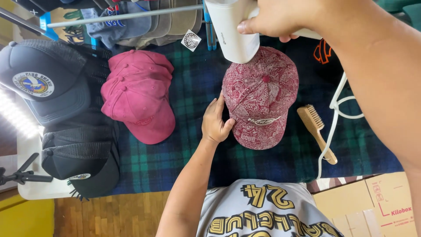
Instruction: Steaming and brushing baseball caps to clean and reshape them.
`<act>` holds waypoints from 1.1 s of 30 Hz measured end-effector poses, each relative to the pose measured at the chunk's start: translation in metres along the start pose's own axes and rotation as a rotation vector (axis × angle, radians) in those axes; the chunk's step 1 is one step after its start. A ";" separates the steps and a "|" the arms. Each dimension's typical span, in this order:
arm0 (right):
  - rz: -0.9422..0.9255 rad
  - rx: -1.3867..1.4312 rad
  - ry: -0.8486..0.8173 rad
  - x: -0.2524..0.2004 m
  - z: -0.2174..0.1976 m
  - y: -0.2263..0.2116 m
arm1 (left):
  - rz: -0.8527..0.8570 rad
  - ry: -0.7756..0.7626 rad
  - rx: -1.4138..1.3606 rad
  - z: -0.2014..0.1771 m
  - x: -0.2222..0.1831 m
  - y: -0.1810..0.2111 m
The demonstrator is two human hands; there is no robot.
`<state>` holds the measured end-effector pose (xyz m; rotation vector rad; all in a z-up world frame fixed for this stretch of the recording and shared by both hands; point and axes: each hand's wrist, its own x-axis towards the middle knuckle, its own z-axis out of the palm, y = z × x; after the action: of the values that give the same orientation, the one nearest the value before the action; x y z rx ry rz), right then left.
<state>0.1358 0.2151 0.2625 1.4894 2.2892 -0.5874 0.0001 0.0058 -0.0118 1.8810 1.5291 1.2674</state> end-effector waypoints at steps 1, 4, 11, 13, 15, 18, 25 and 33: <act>-0.002 0.024 -0.004 -0.001 -0.002 -0.001 | 0.008 -0.001 -0.005 0.000 0.000 -0.001; 0.013 0.135 -0.017 -0.028 -0.011 -0.008 | 0.002 -0.004 -0.005 -0.002 0.000 0.001; -0.193 -0.407 0.205 -0.054 -0.007 0.031 | -0.017 -0.010 -0.006 -0.004 0.002 0.005; -0.168 -0.395 0.180 -0.059 -0.010 0.023 | -0.016 -0.008 -0.005 -0.003 0.002 0.005; -0.145 -0.381 0.153 -0.057 -0.010 0.018 | -0.017 -0.008 -0.004 -0.003 0.001 0.005; -0.249 -0.377 0.201 -0.038 -0.005 0.016 | -0.017 -0.008 0.002 -0.002 0.001 0.004; -0.373 -0.147 0.219 -0.016 0.000 0.017 | -0.001 -0.002 -0.001 0.000 0.000 -0.001; -0.373 -0.058 0.191 -0.033 -0.002 0.046 | -0.011 0.000 0.000 -0.002 0.000 0.002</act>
<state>0.1904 0.2070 0.2733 1.1401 2.7351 -0.4861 -0.0001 0.0046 -0.0094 1.8704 1.5369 1.2627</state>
